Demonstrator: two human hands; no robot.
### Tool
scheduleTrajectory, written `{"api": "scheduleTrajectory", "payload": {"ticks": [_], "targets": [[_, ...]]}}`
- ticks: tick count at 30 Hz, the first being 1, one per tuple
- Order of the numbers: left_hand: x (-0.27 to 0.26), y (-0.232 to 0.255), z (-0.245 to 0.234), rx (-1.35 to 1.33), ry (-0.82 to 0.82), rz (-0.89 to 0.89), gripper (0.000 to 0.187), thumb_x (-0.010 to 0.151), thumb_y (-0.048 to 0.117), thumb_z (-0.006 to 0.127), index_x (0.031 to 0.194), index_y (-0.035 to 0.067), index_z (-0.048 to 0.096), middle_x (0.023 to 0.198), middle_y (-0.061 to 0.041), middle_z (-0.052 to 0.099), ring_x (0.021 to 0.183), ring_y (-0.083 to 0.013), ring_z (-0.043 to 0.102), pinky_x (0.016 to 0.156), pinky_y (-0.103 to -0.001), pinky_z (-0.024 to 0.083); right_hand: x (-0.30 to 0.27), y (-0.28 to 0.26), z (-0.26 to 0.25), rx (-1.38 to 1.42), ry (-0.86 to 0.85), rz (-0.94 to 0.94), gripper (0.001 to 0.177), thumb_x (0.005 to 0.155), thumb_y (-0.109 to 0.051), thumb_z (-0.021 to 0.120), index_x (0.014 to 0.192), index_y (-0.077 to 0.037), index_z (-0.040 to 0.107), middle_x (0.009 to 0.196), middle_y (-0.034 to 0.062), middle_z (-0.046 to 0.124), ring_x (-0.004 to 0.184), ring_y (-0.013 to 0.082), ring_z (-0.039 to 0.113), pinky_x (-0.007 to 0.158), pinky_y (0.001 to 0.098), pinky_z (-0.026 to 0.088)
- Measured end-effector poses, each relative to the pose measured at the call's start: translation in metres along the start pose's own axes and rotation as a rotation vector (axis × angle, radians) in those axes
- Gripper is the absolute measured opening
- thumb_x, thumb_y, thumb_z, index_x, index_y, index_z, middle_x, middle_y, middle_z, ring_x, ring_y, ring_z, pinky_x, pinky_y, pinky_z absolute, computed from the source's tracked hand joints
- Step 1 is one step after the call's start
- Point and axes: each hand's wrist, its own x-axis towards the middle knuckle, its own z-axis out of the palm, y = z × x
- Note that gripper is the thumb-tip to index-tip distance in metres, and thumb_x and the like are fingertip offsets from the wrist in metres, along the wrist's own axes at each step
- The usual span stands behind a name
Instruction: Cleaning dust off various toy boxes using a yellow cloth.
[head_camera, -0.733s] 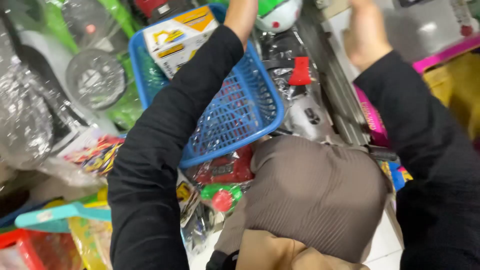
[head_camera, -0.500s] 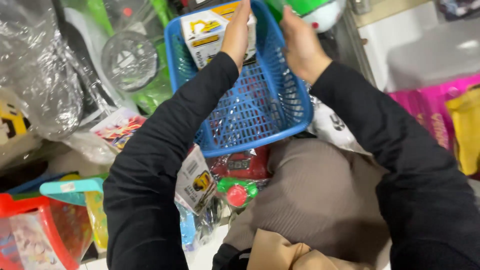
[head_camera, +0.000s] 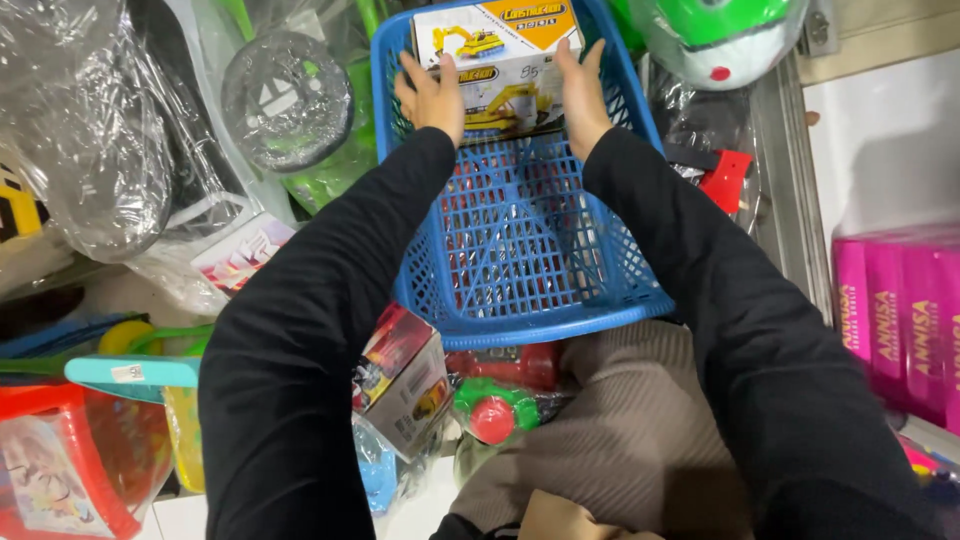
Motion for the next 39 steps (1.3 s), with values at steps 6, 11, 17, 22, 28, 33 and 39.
{"api": "scheduleTrajectory", "payload": {"ticks": [6, 11, 17, 22, 28, 33, 39], "targets": [[0.029, -0.040, -0.001, -0.367, -0.214, 0.031, 0.078, 0.098, 0.053, 0.052, 0.156, 0.004, 0.034, 0.153, -0.029, 0.051, 0.139, -0.0393, 0.053, 0.116, -0.042, 0.041, 0.010, 0.021, -0.007, -0.038, -0.133, -0.083, 0.076, 0.108, -0.052, 0.038, 0.165, -0.012, 0.008, 0.172, 0.0105, 0.018, 0.159, 0.0253, 0.012, 0.127, 0.0451, 0.007], [-0.004, 0.028, -0.055, -0.190, -0.189, 0.134, 0.090, 0.080, 0.041, 0.080, 0.153, 0.007, 0.039, 0.139, -0.025, 0.054, 0.128, -0.0383, 0.056, 0.113, -0.043, 0.044, -0.006, -0.017, -0.012, 0.020, -0.113, -0.111, 0.066, 0.108, -0.041, 0.046, 0.161, -0.010, 0.022, 0.167, 0.0105, 0.035, 0.155, 0.0242, 0.026, 0.126, 0.0423, 0.013], [-0.096, 0.136, -0.144, 0.099, -0.117, 0.374, 0.108, 0.080, 0.045, 0.090, 0.162, 0.015, 0.027, 0.137, -0.021, 0.041, 0.130, -0.0392, 0.041, 0.118, -0.045, 0.029, -0.114, -0.113, -0.018, 0.075, -0.211, -0.196, 0.056, 0.106, -0.011, 0.055, 0.157, -0.005, 0.032, 0.158, 0.0129, 0.050, 0.148, 0.0230, 0.046, 0.123, 0.0343, 0.035], [-0.201, 0.236, -0.205, -0.132, -0.277, 0.767, 0.104, 0.085, 0.046, 0.091, 0.160, 0.009, 0.029, 0.153, -0.023, 0.040, 0.147, -0.0375, 0.039, 0.126, -0.044, 0.030, -0.267, -0.189, -0.043, -0.127, -0.075, -0.380, 0.059, 0.103, -0.008, 0.059, 0.157, -0.001, 0.036, 0.143, 0.0116, 0.054, 0.132, 0.0214, 0.050, 0.116, 0.0350, 0.042], [-0.329, 0.286, -0.201, -0.231, -0.440, 1.143, 0.109, 0.085, 0.039, 0.093, 0.162, 0.004, 0.024, 0.151, -0.017, 0.039, 0.147, -0.0274, 0.038, 0.128, -0.038, 0.032, -0.449, -0.232, -0.095, -0.280, 0.167, -0.670, 0.056, 0.112, -0.008, 0.051, 0.162, 0.003, 0.028, 0.161, 0.0094, 0.041, 0.149, 0.0168, 0.039, 0.130, 0.0312, 0.028], [-0.447, 0.300, -0.185, -0.546, -0.802, 0.891, 0.105, 0.090, 0.028, 0.085, 0.166, 0.004, 0.016, 0.152, -0.016, 0.039, 0.145, -0.0249, 0.040, 0.129, -0.036, 0.030, -0.578, -0.213, -0.117, -0.310, 0.405, -0.731, 0.060, 0.113, -0.011, 0.048, 0.165, 0.002, 0.022, 0.162, 0.0075, 0.037, 0.148, 0.0156, 0.036, 0.131, 0.0298, 0.024], [-0.509, 0.257, -0.142, -0.930, -1.131, 0.375, 0.098, 0.089, 0.009, 0.070, 0.168, 0.003, 0.013, 0.167, -0.017, 0.033, 0.154, -0.0258, 0.035, 0.129, -0.037, 0.026, -0.637, -0.168, -0.124, -0.245, 0.615, -0.565, 0.064, 0.112, -0.017, 0.042, 0.167, 0.002, 0.015, 0.170, 0.0116, 0.031, 0.155, 0.0195, 0.032, 0.132, 0.0326, 0.022]]}}
